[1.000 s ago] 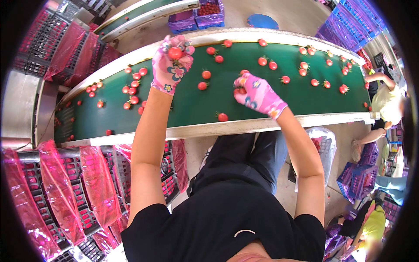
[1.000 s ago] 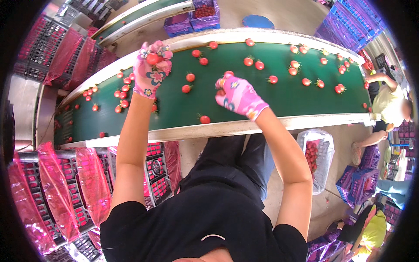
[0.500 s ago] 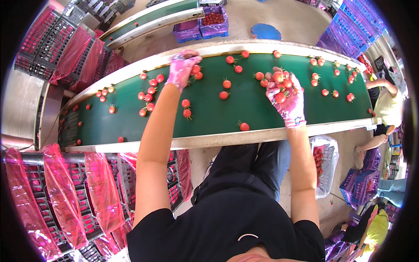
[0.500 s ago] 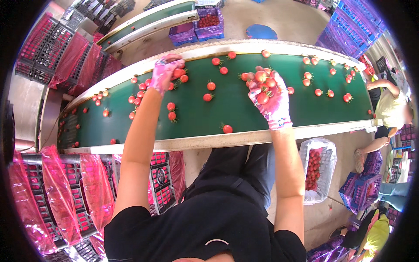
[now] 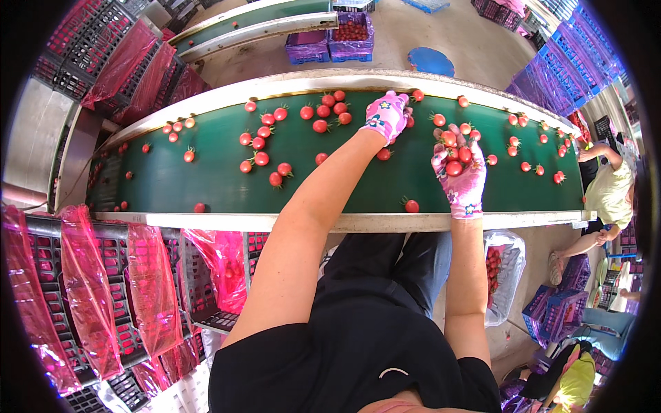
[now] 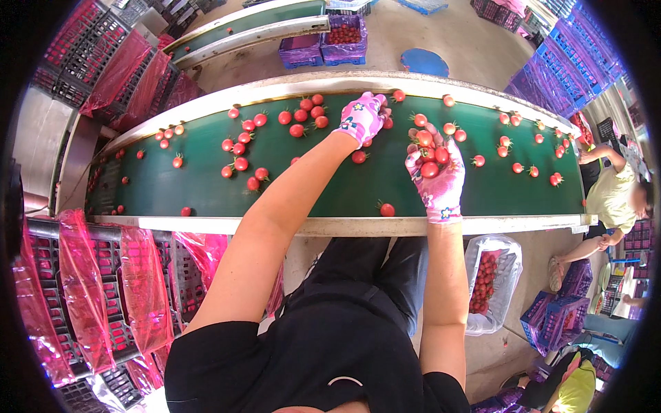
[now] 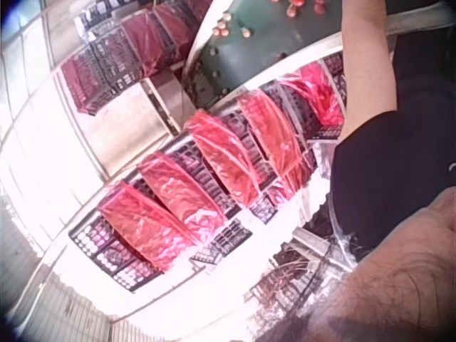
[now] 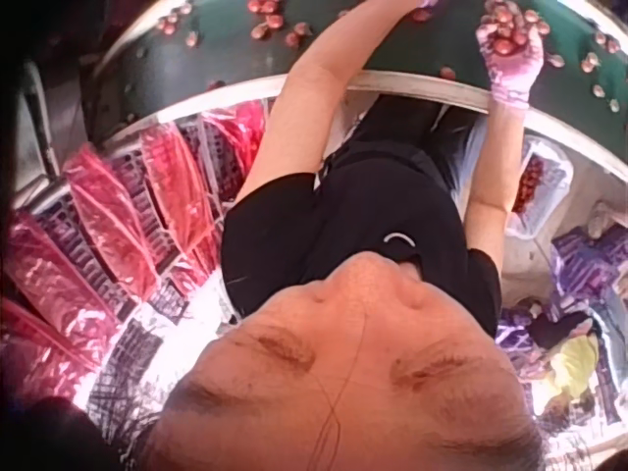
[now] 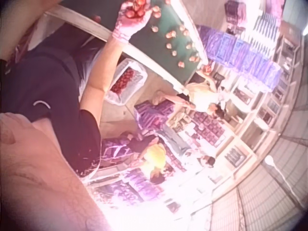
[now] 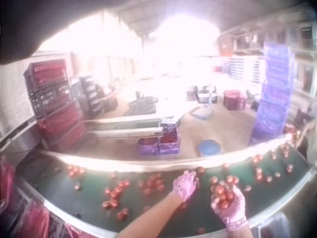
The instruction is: The person picks cherry tomatoes from a moving conveyor belt by hand and places them into a white bin on the floor.
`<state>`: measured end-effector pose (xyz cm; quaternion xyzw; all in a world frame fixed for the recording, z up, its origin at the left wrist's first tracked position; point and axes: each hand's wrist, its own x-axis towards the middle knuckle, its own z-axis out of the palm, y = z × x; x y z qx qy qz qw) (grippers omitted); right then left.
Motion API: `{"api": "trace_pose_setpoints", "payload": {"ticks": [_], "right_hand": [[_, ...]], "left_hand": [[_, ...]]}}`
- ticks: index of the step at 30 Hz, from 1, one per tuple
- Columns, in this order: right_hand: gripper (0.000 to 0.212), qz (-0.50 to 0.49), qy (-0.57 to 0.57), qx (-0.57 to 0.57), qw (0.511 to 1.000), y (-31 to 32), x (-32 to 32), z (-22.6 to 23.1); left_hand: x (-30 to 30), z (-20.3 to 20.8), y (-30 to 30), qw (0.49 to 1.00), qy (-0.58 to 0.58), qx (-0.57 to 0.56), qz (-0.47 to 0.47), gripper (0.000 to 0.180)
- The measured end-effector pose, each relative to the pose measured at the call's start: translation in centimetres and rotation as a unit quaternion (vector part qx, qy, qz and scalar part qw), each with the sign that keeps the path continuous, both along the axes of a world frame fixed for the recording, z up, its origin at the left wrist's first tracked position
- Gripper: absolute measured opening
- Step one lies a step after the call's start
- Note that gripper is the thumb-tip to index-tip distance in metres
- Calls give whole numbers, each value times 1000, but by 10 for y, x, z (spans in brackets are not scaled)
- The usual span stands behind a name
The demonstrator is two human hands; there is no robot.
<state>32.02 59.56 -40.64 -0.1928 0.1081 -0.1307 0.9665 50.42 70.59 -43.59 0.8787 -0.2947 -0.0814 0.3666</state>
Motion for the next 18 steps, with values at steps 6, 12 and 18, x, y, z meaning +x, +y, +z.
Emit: {"api": "trace_pose_setpoints", "payload": {"ticks": [6,12,18], "right_hand": [[47,-21,24,6,999,0,0,-4],[54,-111,41,59,991,0,5,-15],[51,-128,80,32,988,1,7,-16]], "left_hand": [[-11,19,13,962,234,-67,-124,39],[-6,4,-3,929,304,-68,-199,30],[-20,1,-18,901,370,-219,-54,17]]}}
